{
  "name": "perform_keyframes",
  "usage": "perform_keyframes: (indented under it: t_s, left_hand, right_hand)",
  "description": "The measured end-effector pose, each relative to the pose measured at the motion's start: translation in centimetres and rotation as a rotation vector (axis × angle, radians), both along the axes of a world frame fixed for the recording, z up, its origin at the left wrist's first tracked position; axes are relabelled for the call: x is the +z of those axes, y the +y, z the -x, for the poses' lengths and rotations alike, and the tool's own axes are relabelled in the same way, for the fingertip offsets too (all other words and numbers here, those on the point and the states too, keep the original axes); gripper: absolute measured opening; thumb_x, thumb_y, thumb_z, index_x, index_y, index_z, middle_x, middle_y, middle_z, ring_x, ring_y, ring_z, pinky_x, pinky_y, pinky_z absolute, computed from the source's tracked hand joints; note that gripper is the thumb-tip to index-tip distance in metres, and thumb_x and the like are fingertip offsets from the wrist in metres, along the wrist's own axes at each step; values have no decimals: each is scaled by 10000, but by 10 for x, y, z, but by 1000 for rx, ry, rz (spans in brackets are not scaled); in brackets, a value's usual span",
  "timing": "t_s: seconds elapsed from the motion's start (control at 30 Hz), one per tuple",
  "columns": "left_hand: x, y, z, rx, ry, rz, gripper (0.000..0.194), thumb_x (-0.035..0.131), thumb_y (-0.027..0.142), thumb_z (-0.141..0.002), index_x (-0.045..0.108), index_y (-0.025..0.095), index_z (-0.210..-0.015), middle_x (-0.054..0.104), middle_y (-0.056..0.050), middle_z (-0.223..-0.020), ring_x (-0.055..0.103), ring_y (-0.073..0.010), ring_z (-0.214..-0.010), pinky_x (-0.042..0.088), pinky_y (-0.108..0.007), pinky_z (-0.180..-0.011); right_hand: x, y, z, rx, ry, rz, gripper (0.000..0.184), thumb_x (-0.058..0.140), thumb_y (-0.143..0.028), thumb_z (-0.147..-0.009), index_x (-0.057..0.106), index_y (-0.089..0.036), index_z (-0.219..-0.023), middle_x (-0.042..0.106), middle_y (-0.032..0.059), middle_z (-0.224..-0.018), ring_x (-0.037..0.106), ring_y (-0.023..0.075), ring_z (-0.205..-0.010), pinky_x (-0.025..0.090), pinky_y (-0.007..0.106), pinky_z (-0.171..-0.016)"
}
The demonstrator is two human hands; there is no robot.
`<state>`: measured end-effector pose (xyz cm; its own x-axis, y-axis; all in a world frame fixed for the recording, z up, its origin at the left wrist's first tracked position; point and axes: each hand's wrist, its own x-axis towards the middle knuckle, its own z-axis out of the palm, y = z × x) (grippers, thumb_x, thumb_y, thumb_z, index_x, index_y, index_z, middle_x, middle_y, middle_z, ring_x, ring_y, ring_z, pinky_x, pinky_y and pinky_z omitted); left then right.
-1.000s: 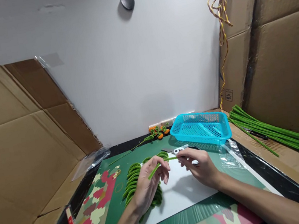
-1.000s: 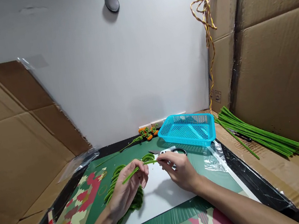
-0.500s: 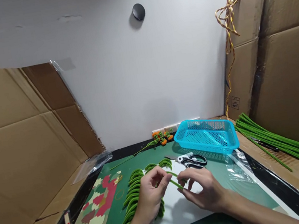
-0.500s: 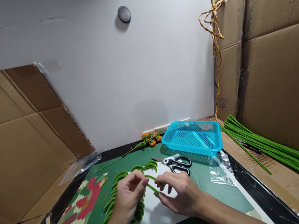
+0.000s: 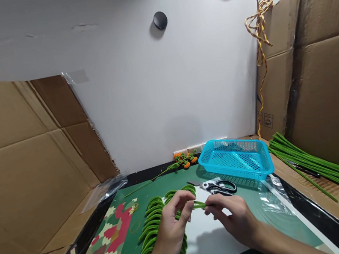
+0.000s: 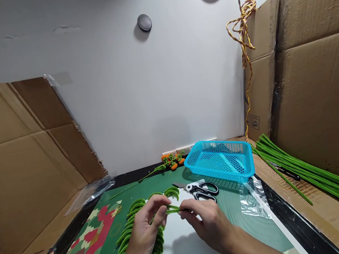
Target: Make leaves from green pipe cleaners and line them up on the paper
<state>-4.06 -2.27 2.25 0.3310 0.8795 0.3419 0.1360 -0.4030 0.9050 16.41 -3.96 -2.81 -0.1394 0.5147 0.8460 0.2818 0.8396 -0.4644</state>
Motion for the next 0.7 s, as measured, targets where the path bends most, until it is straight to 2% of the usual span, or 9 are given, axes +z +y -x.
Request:
perform_keyframes:
  t_s: [0.1,0.27,0.47,0.7]
  left_hand:
    - [-1,3,0,-43,-25,30,388,689,567,-959,760,186,-939,672,-36,-795,584,-162,-666,483,-259,-622]
    - [-1,8,2,-44,-78,78,410,814,526,-870,763,138,-749,683,-44,-668,566,-125,-558,458,-228,-548]
    - [5,9,3,-37,-131,155,416,928,488,-744,761,117,-657,695,-52,-611,575,-105,-488,466,-202,-491]
    - [9,7,-1,-18,-203,252,373,989,423,-662,767,123,-677,687,-25,-539,614,-111,-428,475,-180,-435]
  right_hand:
    - [-1,2,0,44,81,87,108,568,-159,-1050,655,-216,-1075,750,36,-849,733,149,-662,591,218,-560]
    - [-2,4,3,97,183,179,107,580,-195,-1049,684,-207,-1026,726,39,-849,741,146,-694,624,196,-552]
    - [-2,5,4,74,204,159,91,628,-181,-1020,716,-200,-1010,740,43,-817,731,147,-664,623,197,-541]
    - [0,6,5,118,246,120,115,663,-125,-987,745,-200,-1019,764,38,-824,757,154,-667,655,211,-575]
